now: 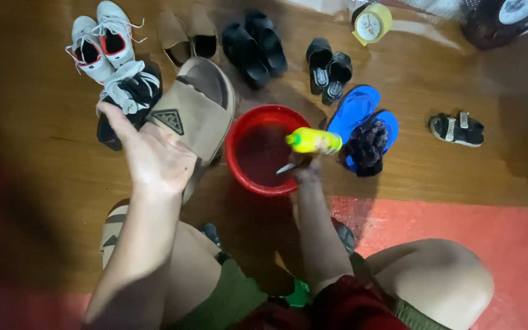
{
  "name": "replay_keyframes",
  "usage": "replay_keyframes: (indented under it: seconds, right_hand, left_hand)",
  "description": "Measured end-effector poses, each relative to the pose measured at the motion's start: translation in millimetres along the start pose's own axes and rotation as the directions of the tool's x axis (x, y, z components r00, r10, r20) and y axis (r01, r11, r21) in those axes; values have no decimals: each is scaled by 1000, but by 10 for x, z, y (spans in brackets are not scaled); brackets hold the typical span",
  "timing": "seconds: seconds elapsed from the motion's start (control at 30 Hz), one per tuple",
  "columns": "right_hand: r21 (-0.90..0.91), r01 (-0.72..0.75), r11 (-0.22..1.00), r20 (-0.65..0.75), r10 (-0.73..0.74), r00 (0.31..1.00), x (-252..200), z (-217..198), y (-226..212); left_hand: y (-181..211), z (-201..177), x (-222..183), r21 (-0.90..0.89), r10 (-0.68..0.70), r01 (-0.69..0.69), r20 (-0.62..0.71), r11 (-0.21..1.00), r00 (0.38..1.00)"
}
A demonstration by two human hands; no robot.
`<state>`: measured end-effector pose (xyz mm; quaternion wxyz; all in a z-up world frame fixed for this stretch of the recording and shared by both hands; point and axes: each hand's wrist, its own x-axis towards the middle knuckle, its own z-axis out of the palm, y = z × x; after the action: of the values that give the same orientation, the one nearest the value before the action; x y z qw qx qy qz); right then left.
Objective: Scrubbing a sandal with soap and a brush over a red bucket.
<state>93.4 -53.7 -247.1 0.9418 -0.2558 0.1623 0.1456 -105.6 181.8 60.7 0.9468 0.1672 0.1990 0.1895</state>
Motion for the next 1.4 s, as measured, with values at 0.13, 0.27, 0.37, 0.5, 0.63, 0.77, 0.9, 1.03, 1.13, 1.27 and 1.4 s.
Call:
replay_keyframes:
  seconds: [0.13, 0.27, 0.37, 0.5, 0.63, 0.77, 0.9, 1.03, 1.13, 1.27, 1.4]
  right_hand:
    - [162, -43, 986, 21, 40, 999, 68, 176, -478]
    - [59, -159, 986, -4, 159, 987, -592, 1035, -541]
    - [-112, -189, 976, -74, 181, 981, -706, 1380, -697]
    - [-170, 22, 985, -71, -35, 997, -950, 1761, -960]
    - [-349, 322, 880, 81, -314, 946, -841, 1687, -1222]
    - [-478, 482, 734, 257, -408, 876, -775, 1713, -1449]
    - [-536, 537, 652, 324, -429, 843, -980, 1995, -1551]
    - [-595, 553, 584, 416, -364, 833, -1204, 2163, -1688]
    - [-616, 535, 578, 453, -296, 841, -1301, 2226, -1761]
    - [-639, 563, 523, 489, -288, 823, -1323, 2251, -1803]
    - [-624, 582, 522, 510, -293, 809, -1318, 2233, -1819]
  left_hand:
    - [-102, 258, -86, -11, 62, -64, -109, 998, 992]
    - [-234, 284, -33, 137, -71, 72, -14, 988, 997]
    - [-312, 287, 83, 285, -145, 155, -55, 946, 988]
    - [-510, 673, -121, 302, -150, 163, -65, 939, 987]
    - [-650, 363, 99, 201, -415, 392, 89, 898, 906]
    - [-910, 621, 74, 350, -394, 393, -72, 851, 916]
    - [-1054, 541, 210, 383, -438, 394, 32, 836, 898]
    - [-1271, 301, 419, 279, -593, 526, 292, 803, 750]
    - [-1319, 340, 384, 354, -539, 438, 270, 826, 798]
    - [-1360, 350, 395, 401, -525, 398, 282, 825, 803]
    - [-1435, 314, 445, 395, -540, 421, 266, 817, 798]
